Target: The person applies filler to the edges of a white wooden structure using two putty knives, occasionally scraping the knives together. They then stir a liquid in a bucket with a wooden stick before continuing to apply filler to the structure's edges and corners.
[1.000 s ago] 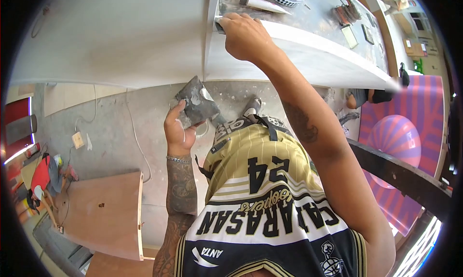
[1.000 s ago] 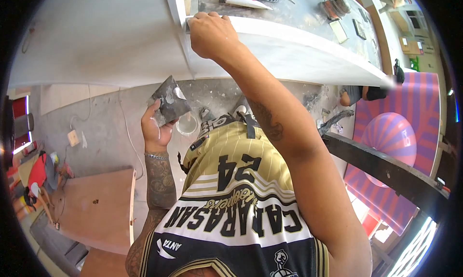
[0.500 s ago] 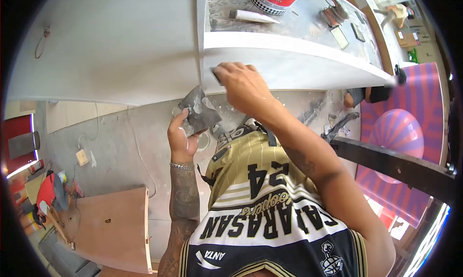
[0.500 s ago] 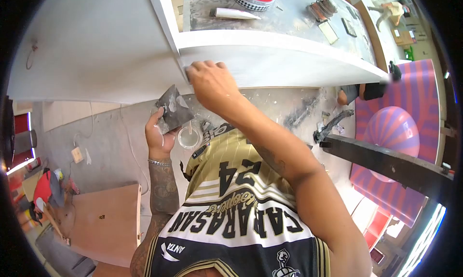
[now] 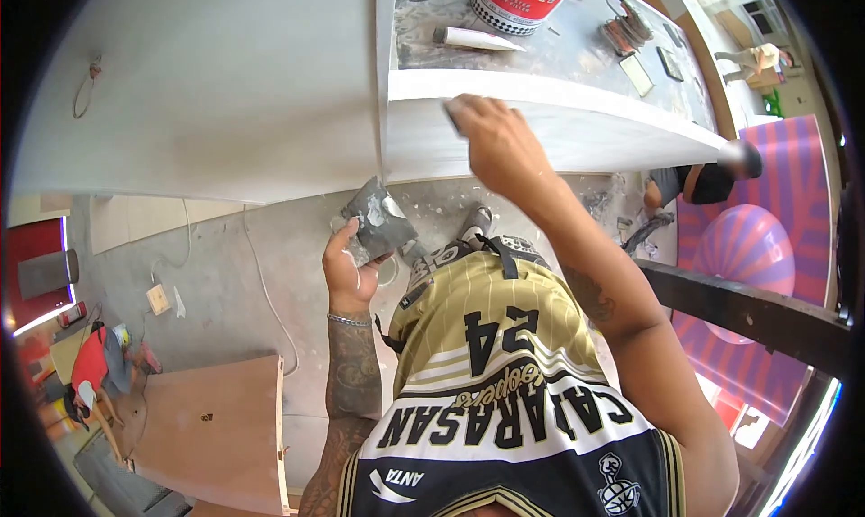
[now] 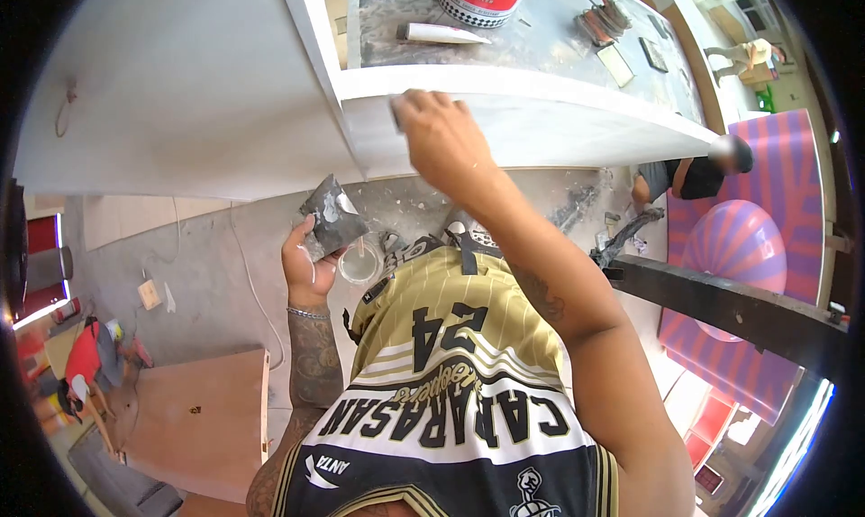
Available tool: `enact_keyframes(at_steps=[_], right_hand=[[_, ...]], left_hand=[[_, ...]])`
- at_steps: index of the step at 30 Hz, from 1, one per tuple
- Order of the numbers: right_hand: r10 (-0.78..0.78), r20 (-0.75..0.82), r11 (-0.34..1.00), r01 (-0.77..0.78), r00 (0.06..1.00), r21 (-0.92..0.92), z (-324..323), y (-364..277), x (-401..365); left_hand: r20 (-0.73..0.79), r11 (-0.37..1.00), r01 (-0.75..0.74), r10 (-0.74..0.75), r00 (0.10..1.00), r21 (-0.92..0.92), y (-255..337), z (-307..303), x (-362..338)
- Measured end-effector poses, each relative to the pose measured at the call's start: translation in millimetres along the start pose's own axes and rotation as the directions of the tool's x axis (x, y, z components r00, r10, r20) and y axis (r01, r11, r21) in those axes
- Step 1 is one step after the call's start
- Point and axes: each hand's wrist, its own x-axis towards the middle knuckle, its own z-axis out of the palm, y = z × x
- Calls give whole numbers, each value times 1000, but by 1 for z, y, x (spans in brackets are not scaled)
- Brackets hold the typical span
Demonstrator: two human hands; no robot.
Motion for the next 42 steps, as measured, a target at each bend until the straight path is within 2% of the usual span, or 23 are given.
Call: enact_keyframes(at_steps=[3,6,8,10,13,16,19,22,24,25,28,31,35,38,39,42], right_hand=[[183,-79,978,-190,980,-90,6,25,15],[253,-15,963,-254,967,-91,11,12,32],[183,16,983,-183,983,-14,12,-9,40],[139,85,990,-137,987,-36,12,-32,43],[126,472,991,-128,872,-28,-13,-43,38],[13,105,1000,-12,994,-9,8,-23,-3],[10,-114,1000,-13,993,-25,5,-2,7],[-48,-142,994,33,989,-101,30,14,17],[-103,-164,981,73,981,-179,35,-4,6],[-92,-75,992,85,993,-95,23,-8,2],[-21,32,999,19,999,47,-2,-11,3],[-47,19,994,45,999,101,-4,9,33],[-78,97,997,77,992,17,1,14,66],[-56,253,998,57,966,6,-6,14,90],[-6,297,1000,8,955,-4,-8,11,95],[18,368,1000,-11,930,-23,-3,15,105]], left_hand=[[20,1000,3,-3,1000,15,1,-4,1],[5,999,-17,16,1000,29,2,-5,4],[-8,999,-36,36,999,35,2,-2,3],[-1,998,-53,54,999,45,6,4,0],[-29,997,-57,59,998,44,5,3,2],[-17,998,-49,49,999,34,5,6,2],[17,999,-31,31,999,14,2,-2,7],[-26,1000,-14,15,1000,22,1,-4,8],[-5,1000,-16,16,1000,26,2,-3,8],[5,999,-17,17,1000,28,2,-3,7],[2,999,-24,24,1000,39,4,2,4],[17,999,-22,21,1000,50,5,1,5],[-1,997,-33,34,999,71,8,7,2],[-17,996,-41,42,999,82,6,7,0],[-18,996,-38,40,999,80,6,7,0],[-23,997,-31,32,999,66,4,5,2]])
